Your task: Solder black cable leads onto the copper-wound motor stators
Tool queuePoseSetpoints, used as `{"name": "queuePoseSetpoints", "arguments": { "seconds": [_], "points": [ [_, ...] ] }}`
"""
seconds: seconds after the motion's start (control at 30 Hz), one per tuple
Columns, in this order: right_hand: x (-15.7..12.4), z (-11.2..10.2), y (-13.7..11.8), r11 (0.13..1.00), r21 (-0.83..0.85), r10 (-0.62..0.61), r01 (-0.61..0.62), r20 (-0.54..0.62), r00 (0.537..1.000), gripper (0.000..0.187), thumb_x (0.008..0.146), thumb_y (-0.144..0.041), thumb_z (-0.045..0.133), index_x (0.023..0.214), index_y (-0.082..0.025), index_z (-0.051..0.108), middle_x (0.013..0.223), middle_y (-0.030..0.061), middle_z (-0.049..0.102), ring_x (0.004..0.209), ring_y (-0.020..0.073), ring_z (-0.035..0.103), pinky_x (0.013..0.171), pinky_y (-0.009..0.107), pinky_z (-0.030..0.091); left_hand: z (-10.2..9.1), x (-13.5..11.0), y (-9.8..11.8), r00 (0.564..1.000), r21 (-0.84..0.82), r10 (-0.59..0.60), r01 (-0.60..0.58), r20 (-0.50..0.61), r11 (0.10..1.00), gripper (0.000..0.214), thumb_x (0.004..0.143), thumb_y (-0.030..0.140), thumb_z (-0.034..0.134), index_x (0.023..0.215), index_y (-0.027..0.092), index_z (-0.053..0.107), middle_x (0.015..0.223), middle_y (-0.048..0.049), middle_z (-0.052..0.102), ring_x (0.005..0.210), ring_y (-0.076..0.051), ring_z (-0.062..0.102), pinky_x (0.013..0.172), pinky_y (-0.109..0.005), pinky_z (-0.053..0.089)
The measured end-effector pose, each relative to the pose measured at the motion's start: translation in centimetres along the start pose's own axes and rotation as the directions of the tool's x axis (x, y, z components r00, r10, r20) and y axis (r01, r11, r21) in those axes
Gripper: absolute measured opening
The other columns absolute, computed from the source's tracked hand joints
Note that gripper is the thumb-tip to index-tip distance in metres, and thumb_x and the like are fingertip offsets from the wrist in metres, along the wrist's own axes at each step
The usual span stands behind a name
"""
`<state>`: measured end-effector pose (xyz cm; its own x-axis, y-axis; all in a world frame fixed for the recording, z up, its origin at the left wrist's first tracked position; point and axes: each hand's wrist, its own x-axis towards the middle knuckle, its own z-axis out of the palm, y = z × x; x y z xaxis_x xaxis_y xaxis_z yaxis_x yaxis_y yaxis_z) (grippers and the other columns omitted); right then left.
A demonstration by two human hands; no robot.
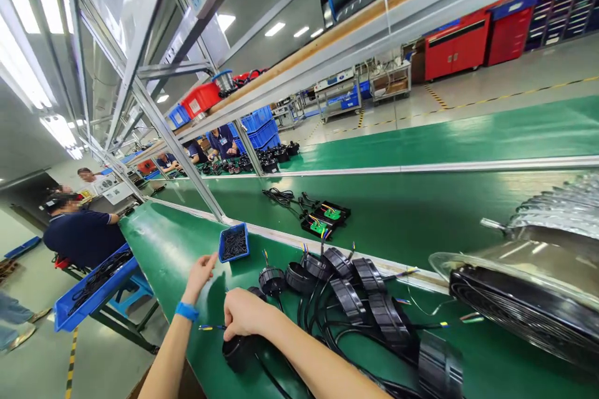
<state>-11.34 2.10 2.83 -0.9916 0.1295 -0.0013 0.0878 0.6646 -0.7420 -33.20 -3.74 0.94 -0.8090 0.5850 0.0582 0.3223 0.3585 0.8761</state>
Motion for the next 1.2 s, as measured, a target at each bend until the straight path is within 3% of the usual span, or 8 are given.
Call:
{"name": "queuePoseSetpoints", "arguments": {
  "seconds": [0.2, 0.4, 0.53, 0.67, 0.77, 0.9, 1.07, 1.2],
  "points": [
    [0.1, 0.3, -0.2, 0.994, 0.109, 0.029, -0.019, -0.092, 0.995, 0.024, 0.07, -0.038, 0.087, 0.075, -0.016, 0.08, 0.058, -0.0017, 0.065, 0.051, 0.0091, 0.049, 0.048, 0.02, 0.031, 3.7, 2.8, 0.2, 0.998, 0.111, -0.033, 0.027, 0.047, 0.993, 0.05, 0.067, 0.062, 0.074, 0.065, 0.016, 0.054, 0.05, 0.0002, 0.056, 0.041, -0.011, 0.049, 0.046, -0.022, 0.032],
    [0.5, 0.8, -0.2, 0.985, 0.166, 0.083, -0.049, -0.203, 0.976, 0.032, 0.083, -0.042, 0.074, 0.066, -0.015, 0.073, 0.05, -0.0027, 0.055, 0.049, 0.0097, 0.046, 0.05, 0.023, 0.03, 2.5, 2.0, 1.0, 1.0, 0.113, 0.025, -0.027, 0.014, 0.993, 0.041, 0.077, 0.052, 0.069, 0.062, 0.018, 0.051, 0.05, 0.0, 0.057, 0.043, -0.012, 0.053, 0.047, -0.022, 0.037],
    [0.7, 1.2, -0.1, 0.992, 0.111, 0.08, -0.056, -0.228, 0.97, 0.036, 0.085, -0.039, 0.07, 0.059, -0.016, 0.067, 0.048, -0.0023, 0.052, 0.05, 0.0115, 0.048, 0.052, 0.024, 0.031, 0.6, 1.4, 4.6, 0.997, 0.046, 0.075, -0.075, 0.013, 0.996, 0.04, 0.076, 0.051, 0.068, 0.06, 0.018, 0.052, 0.049, -0.0023, 0.059, 0.039, -0.014, 0.053, 0.043, -0.024, 0.037],
    [1.2, 1.7, 0.2, 0.998, 0.026, 0.066, -0.061, -0.253, 0.965, 0.032, 0.083, -0.037, 0.071, 0.058, -0.017, 0.065, 0.056, -0.0011, 0.057, 0.059, 0.0138, 0.053, 0.055, 0.024, 0.032, -3.0, 0.0, 12.3, 0.975, -0.065, 0.224, -0.223, 0.003, 0.973, 0.04, 0.077, 0.052, 0.064, 0.06, 0.017, 0.055, 0.051, -0.0031, 0.061, 0.039, -0.013, 0.054, 0.041, -0.023, 0.038],
    [1.5, 2.1, 0.5, 0.997, 0.0, 0.074, -0.076, -0.252, 0.965, 0.029, 0.082, -0.036, 0.07, 0.06, -0.019, 0.067, 0.057, -0.0011, 0.057, 0.062, 0.015, 0.054, 0.056, 0.024, 0.033, -6.0, -1.7, 20.2, 0.91, -0.206, 0.415, -0.409, -0.015, 0.889, 0.039, 0.073, 0.05, 0.069, 0.059, 0.016, 0.058, 0.051, -0.0038, 0.062, 0.038, -0.013, 0.054, 0.04, -0.023, 0.039],
    [1.7, 2.3, 0.7, 0.995, -0.015, 0.097, -0.103, -0.228, 0.969, 0.023, 0.078, -0.031, 0.074, 0.059, -0.019, 0.068, 0.057, -0.0013, 0.057, 0.066, 0.0156, 0.057, 0.058, 0.025, 0.034, -7.9, -2.7, 31.4, 0.847, -0.252, 0.529, -0.525, -0.055, 0.813, 0.032, 0.075, 0.041, 0.069, 0.062, 0.014, 0.058, 0.048, -0.0031, 0.061, 0.036, -0.011, 0.051, 0.039, -0.021, 0.037],
    [1.7, 1.9, 0.5, 0.993, -0.05, 0.099, -0.11, -0.189, 0.977, 0.018, 0.08, -0.031, 0.076, 0.067, -0.019, 0.071, 0.074, 0.0014, 0.068, 0.082, 0.0206, 0.066, 0.067, 0.025, 0.043, -5.2, -1.8, 43.1, 0.783, -0.158, 0.611, -0.622, -0.112, 0.767, 0.024, 0.088, 0.025, 0.058, 0.073, 0.007, 0.063, 0.053, -0.0051, 0.062, 0.042, -0.01, 0.055, 0.049, -0.02, 0.043],
    [0.9, 1.3, -0.4, 0.998, -0.06, 0.026, -0.035, -0.147, 0.989, 0.025, 0.09, -0.041, 0.069, 0.095, -0.017, 0.072, 0.097, 0.0025, 0.07, 0.091, 0.023, 0.067, 0.077, 0.031, 0.054, -0.2, -1.6, 48.5, 0.815, -0.009, 0.565, -0.57, -0.128, 0.821, 0.026, 0.091, 0.024, 0.057, 0.078, 0.003, 0.065, 0.059, -0.0074, 0.066, 0.054, -0.013, 0.064, 0.063, -0.025, 0.05]
  ]
}}
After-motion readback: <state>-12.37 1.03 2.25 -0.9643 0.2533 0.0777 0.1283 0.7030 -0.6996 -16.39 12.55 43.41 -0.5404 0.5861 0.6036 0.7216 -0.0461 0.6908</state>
